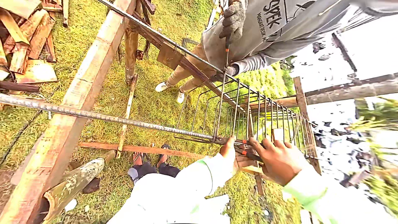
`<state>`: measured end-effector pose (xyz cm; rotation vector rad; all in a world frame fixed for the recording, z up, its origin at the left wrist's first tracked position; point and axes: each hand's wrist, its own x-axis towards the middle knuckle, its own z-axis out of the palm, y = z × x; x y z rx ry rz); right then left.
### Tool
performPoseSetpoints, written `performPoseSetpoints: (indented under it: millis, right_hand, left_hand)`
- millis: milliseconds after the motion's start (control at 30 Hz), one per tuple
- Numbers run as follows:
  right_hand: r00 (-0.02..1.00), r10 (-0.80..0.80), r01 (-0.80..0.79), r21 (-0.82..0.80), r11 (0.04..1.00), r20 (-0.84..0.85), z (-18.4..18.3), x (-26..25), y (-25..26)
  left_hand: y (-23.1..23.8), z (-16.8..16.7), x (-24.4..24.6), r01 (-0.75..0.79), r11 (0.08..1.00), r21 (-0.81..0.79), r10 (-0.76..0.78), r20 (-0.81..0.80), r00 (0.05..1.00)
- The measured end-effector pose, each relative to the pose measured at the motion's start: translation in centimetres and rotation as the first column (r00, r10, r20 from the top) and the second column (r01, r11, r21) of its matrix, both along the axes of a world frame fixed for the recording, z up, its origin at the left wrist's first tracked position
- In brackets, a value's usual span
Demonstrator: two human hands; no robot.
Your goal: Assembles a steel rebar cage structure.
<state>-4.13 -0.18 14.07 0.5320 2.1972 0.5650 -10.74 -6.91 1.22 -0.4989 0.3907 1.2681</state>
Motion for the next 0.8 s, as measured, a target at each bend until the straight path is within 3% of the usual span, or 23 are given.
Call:
performPoseSetpoints:
  millis: [33,100,200,267,367,467,533,633,800]
  right_hand:
    - [0.961,-0.263,0.269,-0.068,0.961,0.092,0.4,-1.2,-0.6]
    - [0.863,-0.501,0.505,-0.163,0.848,0.065,-0.5,-0.3,-1.2]
    - [0.831,-0.467,0.438,-0.162,0.884,-0.302,-4.5,5.1,-4.9]
    - [0.738,-0.386,0.394,-0.111,0.913,-0.554,-8.4,8.1,-7.7]
    - [0.698,-0.291,0.395,0.014,0.918,-0.654,-10.6,8.7,-10.3]
    - [0.738,-0.351,0.428,-0.001,0.904,-0.577,-9.3,7.8,-10.4]
    - [0.752,-0.535,0.542,-0.102,0.834,-0.385,-6.6,5.9,-9.0]
    - [0.643,-0.766,0.744,-0.221,0.630,-0.017,-3.1,2.4,-6.0]
    - [0.563,-0.812,0.803,-0.334,0.493,0.154,-2.1,1.4,-3.1]
  left_hand:
    - [-0.4,-0.3,0.2,0.021,1.000,0.014,-0.020,-0.029,0.999]
    - [-0.9,-1.3,0.9,0.017,0.999,0.046,-0.016,-0.033,0.999]
    - [-1.0,-2.6,1.9,-0.100,0.994,0.039,0.096,0.078,0.992]
    - [-1.1,-3.1,2.3,-0.103,0.995,-0.011,0.104,0.113,0.988]
    - [-1.5,-3.8,2.4,-0.074,0.996,-0.053,0.078,0.078,0.994]
    - [-1.9,-3.7,2.1,-0.074,0.997,-0.016,0.075,0.088,0.993]
    - [-1.6,-3.6,2.0,-0.120,0.992,0.025,0.116,0.126,0.985]
    - [-1.0,-3.9,2.3,-0.209,0.968,0.136,0.185,0.166,0.969]
    - [-0.4,-3.0,1.9,-0.196,0.977,0.083,0.186,0.110,0.976]
